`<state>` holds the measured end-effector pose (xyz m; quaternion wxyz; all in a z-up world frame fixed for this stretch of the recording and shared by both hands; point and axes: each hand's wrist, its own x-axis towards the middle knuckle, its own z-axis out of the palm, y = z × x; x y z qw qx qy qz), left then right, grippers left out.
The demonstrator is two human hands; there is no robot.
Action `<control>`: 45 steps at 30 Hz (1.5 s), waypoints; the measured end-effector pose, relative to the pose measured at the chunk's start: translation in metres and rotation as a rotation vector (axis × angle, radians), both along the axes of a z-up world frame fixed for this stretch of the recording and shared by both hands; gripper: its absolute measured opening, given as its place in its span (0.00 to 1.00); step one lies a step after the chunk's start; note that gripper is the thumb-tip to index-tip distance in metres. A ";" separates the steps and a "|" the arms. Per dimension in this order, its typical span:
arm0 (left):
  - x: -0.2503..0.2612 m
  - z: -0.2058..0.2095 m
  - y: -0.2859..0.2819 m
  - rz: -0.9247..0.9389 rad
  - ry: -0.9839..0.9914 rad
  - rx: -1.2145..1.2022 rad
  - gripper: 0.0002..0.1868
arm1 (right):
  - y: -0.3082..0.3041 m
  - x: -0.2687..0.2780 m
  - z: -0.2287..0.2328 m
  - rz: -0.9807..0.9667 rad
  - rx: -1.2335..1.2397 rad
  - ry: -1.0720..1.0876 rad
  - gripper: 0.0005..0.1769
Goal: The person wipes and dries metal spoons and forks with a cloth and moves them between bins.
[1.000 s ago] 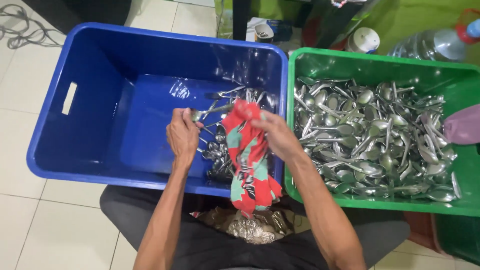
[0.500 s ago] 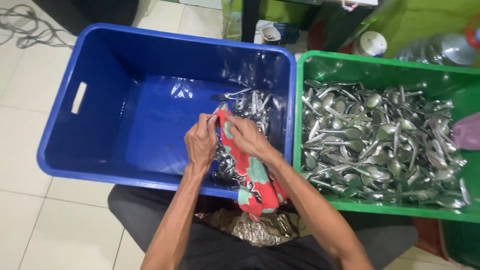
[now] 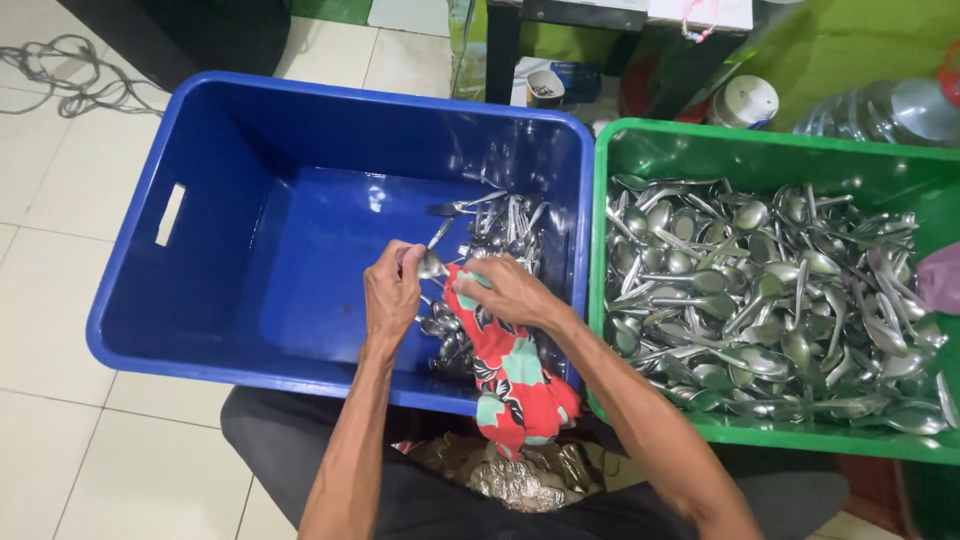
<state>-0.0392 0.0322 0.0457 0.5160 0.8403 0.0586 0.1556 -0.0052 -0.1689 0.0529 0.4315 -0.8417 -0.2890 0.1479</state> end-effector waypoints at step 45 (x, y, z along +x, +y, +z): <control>0.037 -0.059 -0.085 -0.113 0.161 -0.898 0.19 | -0.014 -0.006 -0.034 -0.353 0.203 0.250 0.21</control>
